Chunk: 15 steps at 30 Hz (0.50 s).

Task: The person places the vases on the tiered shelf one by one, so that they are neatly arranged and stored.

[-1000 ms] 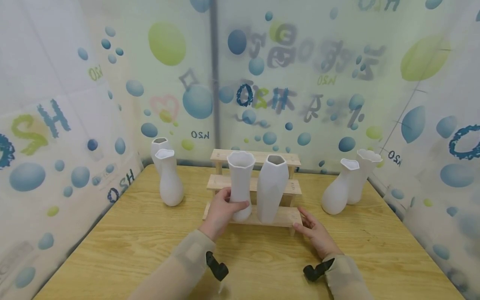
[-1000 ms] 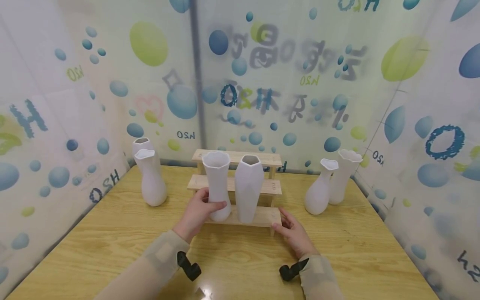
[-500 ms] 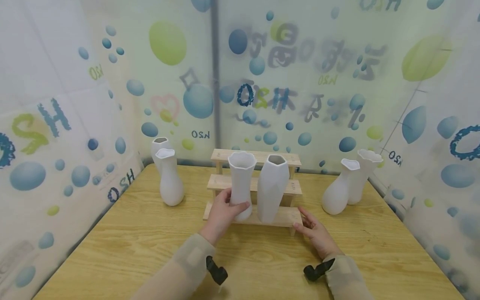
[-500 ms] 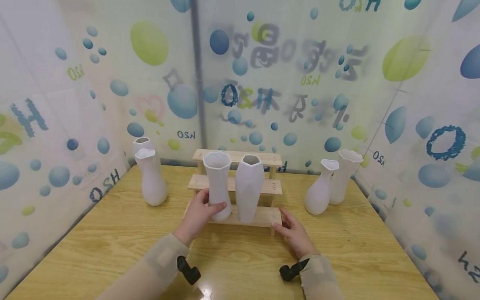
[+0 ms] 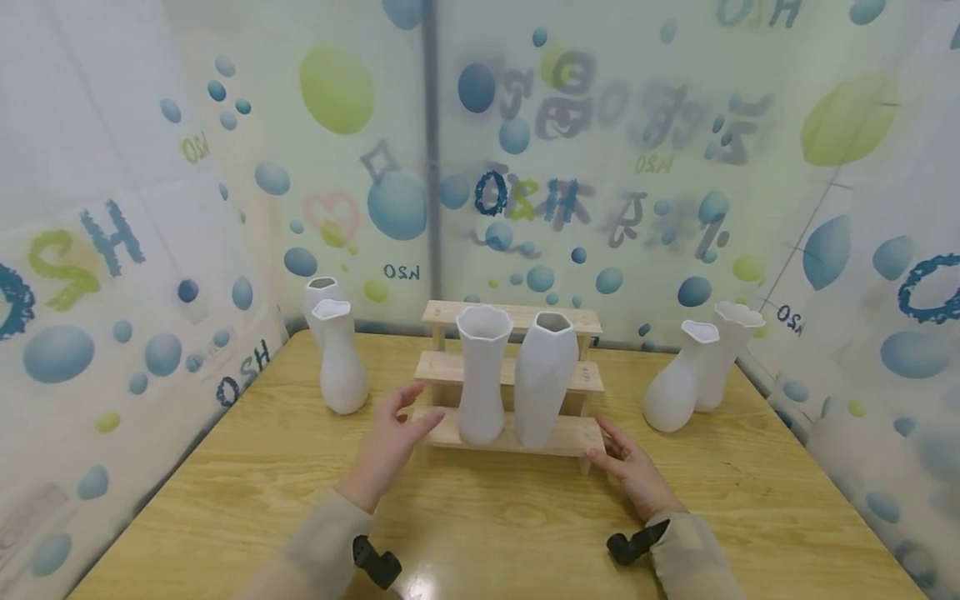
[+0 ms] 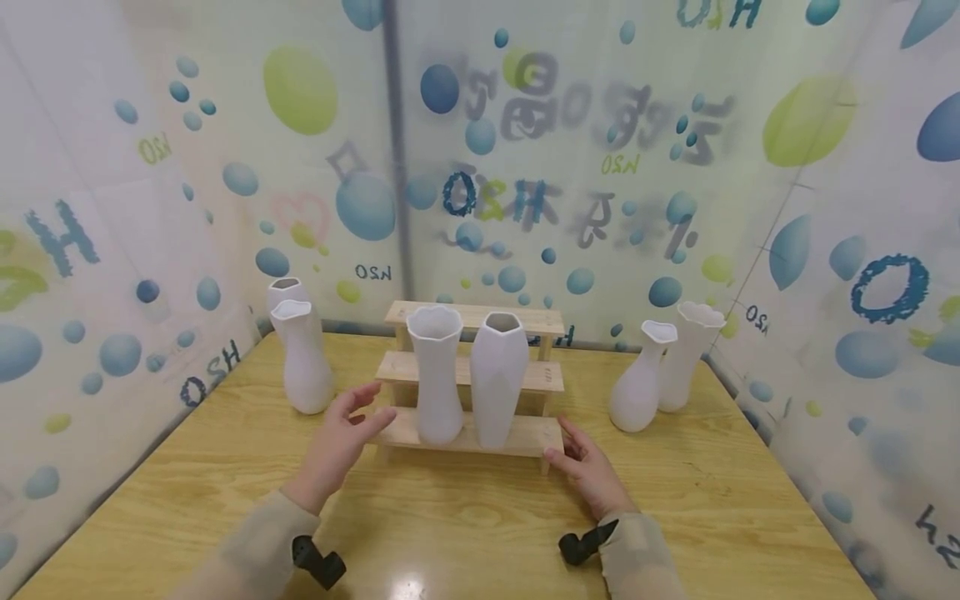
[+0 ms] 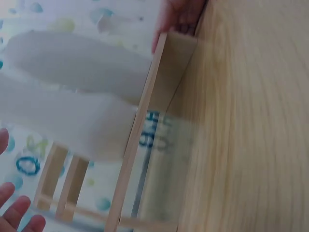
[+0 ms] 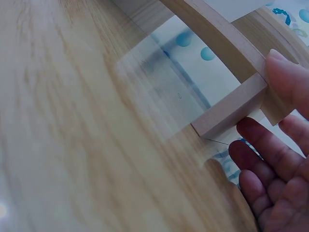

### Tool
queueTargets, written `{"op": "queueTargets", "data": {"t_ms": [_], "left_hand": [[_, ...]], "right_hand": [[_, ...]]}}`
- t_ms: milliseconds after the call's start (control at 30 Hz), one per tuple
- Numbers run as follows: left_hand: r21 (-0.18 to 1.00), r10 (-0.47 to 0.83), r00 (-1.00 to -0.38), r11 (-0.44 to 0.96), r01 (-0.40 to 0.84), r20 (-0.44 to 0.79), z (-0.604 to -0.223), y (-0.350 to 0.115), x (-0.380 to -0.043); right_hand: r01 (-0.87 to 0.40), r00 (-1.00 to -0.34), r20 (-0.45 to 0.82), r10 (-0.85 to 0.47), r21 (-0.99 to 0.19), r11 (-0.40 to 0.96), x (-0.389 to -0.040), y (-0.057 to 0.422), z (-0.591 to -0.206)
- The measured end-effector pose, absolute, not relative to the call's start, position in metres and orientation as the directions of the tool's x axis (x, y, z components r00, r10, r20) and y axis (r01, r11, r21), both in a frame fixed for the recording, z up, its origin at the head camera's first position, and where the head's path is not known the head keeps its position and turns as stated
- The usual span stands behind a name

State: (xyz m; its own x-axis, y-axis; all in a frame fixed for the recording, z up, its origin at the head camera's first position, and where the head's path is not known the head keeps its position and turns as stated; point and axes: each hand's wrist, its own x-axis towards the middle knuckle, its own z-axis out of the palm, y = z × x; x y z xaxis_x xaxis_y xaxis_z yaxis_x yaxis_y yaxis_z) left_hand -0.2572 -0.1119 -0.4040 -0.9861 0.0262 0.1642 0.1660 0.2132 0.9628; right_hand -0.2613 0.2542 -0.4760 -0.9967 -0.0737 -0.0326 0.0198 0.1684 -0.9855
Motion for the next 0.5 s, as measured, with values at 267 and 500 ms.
{"op": "queueTargets", "data": {"t_ms": [267,500], "left_hand": [[0.978,-0.15,-0.977,0.164,0.128,0.153,-0.405,-0.166,-0.272],[0.988,-0.333,-0.935,0.128,0.083,0.122,-0.414,-0.199,-0.285]], "right_hand": [[0.015,-0.997,-0.027,-0.066,-0.984,0.178,-0.262,0.255,-0.477],[0.02,-0.997,-0.032,-0.065,-0.984,0.176,-0.262,0.254,-0.477]]}}
